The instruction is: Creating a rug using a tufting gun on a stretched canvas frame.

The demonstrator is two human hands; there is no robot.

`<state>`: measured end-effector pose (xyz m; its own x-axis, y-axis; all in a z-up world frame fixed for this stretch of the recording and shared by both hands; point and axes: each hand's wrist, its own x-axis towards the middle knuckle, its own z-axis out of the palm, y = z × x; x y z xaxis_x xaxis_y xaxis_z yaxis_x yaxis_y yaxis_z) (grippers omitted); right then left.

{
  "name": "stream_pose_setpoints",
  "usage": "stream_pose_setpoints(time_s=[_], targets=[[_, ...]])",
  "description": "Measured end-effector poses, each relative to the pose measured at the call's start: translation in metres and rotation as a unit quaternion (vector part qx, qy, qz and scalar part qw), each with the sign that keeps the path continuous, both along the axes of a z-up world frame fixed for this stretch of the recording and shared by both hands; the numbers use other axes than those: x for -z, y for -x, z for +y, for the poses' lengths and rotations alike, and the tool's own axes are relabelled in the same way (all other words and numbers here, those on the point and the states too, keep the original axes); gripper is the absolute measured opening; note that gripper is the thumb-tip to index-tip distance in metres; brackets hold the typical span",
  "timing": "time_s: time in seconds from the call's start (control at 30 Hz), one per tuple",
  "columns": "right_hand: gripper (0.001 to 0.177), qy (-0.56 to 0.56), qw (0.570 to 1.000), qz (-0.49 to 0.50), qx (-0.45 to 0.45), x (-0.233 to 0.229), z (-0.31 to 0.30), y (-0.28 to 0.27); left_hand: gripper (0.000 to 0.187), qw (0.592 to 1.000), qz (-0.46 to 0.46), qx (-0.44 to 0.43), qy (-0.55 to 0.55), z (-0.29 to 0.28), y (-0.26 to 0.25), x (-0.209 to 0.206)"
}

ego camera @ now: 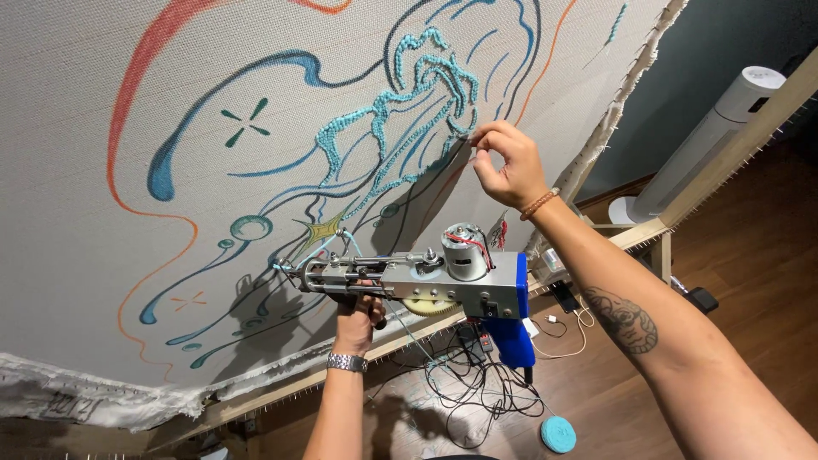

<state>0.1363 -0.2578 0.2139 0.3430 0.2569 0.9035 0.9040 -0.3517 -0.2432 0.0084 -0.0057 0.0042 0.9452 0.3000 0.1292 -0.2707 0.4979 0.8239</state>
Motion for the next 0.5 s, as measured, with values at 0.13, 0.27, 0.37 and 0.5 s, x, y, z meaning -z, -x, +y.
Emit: stream_pose_setpoints(time_s=[0.13, 0.27, 0.37, 0.5], targets=[[0.021, -0.004, 0.999, 0.021, 0.023, 0.000, -0.012, 0.014, 0.008, 1.000, 0.000, 0.000, -0.003, -0.005, 0.001, 0.011], [0.012, -0.017, 0.978, 0.205, -0.022, -0.004, -0.036, 0.041, 0.014, 1.000, 0.000, -0.021, 0.002, -0.018, -0.002, 0.025], [0.016, -0.021, 0.939, 0.338, -0.061, -0.003, -0.060, 0.064, 0.018, 0.999, -0.004, -0.034, -0.004, -0.042, 0.007, -0.002], [0.046, 0.019, 0.848, 0.526, -0.061, 0.012, -0.104, 0.080, 0.024, 0.999, -0.015, -0.043, -0.011, -0.077, 0.020, -0.032]])
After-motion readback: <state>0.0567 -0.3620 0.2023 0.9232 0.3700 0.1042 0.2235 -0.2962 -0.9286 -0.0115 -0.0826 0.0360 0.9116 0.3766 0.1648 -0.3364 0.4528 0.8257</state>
